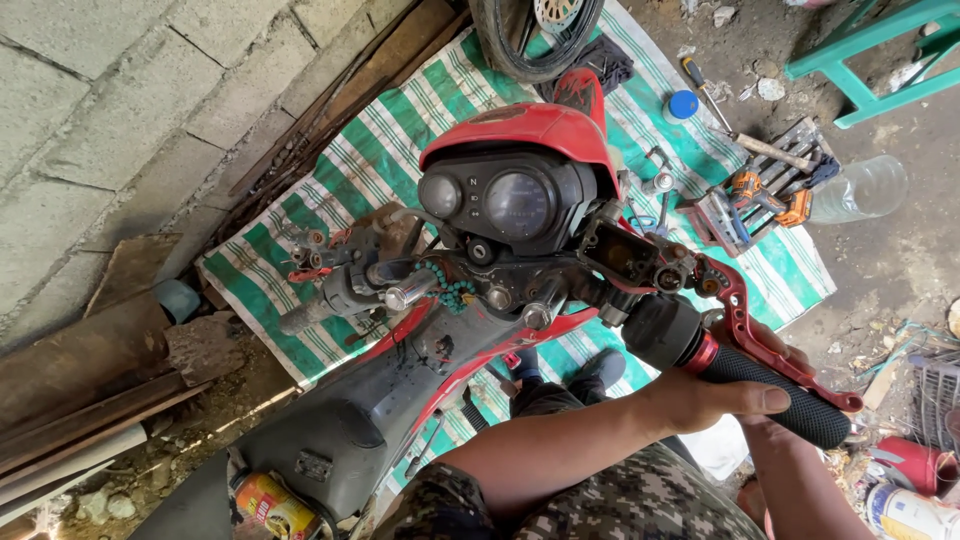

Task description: Disassembling and inspecting the front brake lever and caliper assembly on a motorcycle.

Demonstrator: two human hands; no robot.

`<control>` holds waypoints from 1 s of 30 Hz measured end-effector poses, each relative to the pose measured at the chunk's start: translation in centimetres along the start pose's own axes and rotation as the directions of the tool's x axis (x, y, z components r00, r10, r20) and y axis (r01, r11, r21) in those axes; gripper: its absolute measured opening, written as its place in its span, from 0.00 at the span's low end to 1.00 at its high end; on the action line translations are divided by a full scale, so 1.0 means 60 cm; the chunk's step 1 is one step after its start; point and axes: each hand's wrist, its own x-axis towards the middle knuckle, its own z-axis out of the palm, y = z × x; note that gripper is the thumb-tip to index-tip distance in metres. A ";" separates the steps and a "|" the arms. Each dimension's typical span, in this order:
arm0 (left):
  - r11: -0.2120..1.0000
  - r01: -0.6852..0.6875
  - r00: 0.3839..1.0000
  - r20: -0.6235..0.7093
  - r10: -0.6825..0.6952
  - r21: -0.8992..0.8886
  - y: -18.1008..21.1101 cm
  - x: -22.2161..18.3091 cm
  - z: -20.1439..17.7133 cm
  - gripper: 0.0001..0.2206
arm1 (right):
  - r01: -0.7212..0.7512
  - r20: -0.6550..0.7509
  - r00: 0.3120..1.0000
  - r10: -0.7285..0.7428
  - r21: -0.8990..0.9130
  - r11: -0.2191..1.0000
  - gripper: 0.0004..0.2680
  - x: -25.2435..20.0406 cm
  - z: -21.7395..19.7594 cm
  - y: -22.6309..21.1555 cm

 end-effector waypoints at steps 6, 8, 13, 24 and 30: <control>0.997 -0.036 0.999 0.022 0.037 -0.065 -0.006 0.005 0.001 0.33 | 0.361 -0.197 0.931 -0.307 0.619 0.697 0.27 0.036 0.213 0.070; 0.997 -0.014 0.994 0.104 0.022 -0.075 0.051 0.001 0.018 0.43 | 0.433 -0.275 0.895 -0.350 0.722 0.540 0.29 0.048 0.265 0.083; 0.995 -0.033 0.987 0.151 0.048 -0.098 0.072 -0.004 0.009 0.47 | 0.562 -0.532 0.760 -0.372 0.827 -0.035 0.36 0.070 0.321 0.073; 0.926 -0.261 0.949 0.103 0.298 -0.274 0.006 -0.008 -0.025 0.27 | -0.333 -0.106 0.866 0.488 0.606 0.723 0.24 0.019 -0.011 -0.006; 0.898 -0.389 0.905 0.100 0.414 -0.204 0.079 -0.007 0.011 0.22 | -0.337 -0.012 0.909 0.416 0.565 0.753 0.31 0.048 -0.022 -0.008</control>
